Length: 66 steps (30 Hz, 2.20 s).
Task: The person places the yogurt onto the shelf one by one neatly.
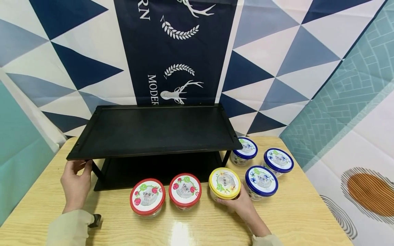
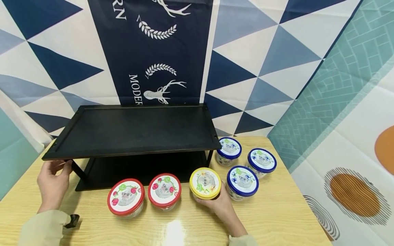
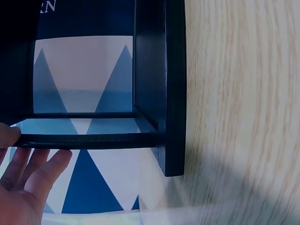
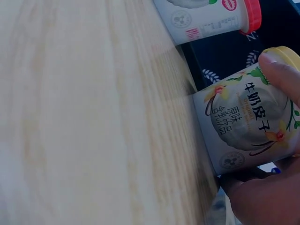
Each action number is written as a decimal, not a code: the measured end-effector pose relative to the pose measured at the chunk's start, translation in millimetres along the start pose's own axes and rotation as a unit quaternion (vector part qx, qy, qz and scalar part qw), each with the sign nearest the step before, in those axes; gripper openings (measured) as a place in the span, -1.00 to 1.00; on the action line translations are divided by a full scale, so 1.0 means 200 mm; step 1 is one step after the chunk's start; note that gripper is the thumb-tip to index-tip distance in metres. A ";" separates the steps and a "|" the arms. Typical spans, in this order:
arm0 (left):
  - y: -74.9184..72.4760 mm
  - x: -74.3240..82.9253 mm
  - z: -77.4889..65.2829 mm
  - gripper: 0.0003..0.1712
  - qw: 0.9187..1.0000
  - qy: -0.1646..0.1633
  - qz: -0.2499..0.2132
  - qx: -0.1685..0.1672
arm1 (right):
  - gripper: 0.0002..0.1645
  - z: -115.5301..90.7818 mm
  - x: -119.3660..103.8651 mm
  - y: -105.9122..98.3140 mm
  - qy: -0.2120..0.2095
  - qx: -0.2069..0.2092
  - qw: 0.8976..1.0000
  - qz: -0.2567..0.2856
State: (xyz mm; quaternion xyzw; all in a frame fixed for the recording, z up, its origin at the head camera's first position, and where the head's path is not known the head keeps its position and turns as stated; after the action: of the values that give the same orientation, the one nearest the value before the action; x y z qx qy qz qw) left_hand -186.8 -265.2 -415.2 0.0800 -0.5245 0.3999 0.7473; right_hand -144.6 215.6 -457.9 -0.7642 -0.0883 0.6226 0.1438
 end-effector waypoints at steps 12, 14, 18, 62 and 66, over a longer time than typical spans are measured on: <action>0.00 -0.01 -0.01 -0.74 1.000 -0.002 0.006 -0.002 | 0.25 -0.01 0.01 0.00 0.003 0.000 1.000 0.020; 0.01 -0.01 -0.01 -0.72 1.000 -0.002 0.011 -0.002 | 0.26 -0.01 0.01 0.00 0.010 0.004 1.000 0.026; 0.02 0.00 -0.01 -0.72 1.000 0.001 0.013 -0.004 | 0.27 -0.02 0.01 0.00 0.012 0.015 0.999 0.027; -0.01 -0.01 -0.01 -0.71 1.000 -0.002 0.019 -0.001 | 0.15 -0.21 -0.46 -0.12 -0.019 0.017 1.000 0.018; -0.01 0.00 -0.01 -0.71 1.000 -0.001 0.017 -0.003 | 0.13 -0.22 -0.49 -0.14 -0.021 0.015 1.000 0.007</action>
State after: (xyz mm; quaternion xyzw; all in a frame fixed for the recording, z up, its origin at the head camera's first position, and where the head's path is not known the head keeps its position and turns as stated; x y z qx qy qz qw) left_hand -184.5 -265.1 -416.3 0.0694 -0.5274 0.4111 0.7403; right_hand -121.6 206.0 -351.1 -0.7492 -0.0764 0.6408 0.1487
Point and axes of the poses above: each hand's wrist, its own z-axis towards the middle knuckle, its own y-axis out of the palm, x = y × z, the point moved 3 cm from there along z, towards the middle knuckle, and after that the axes turned 1 degree about -x, right-handed, at the moved point
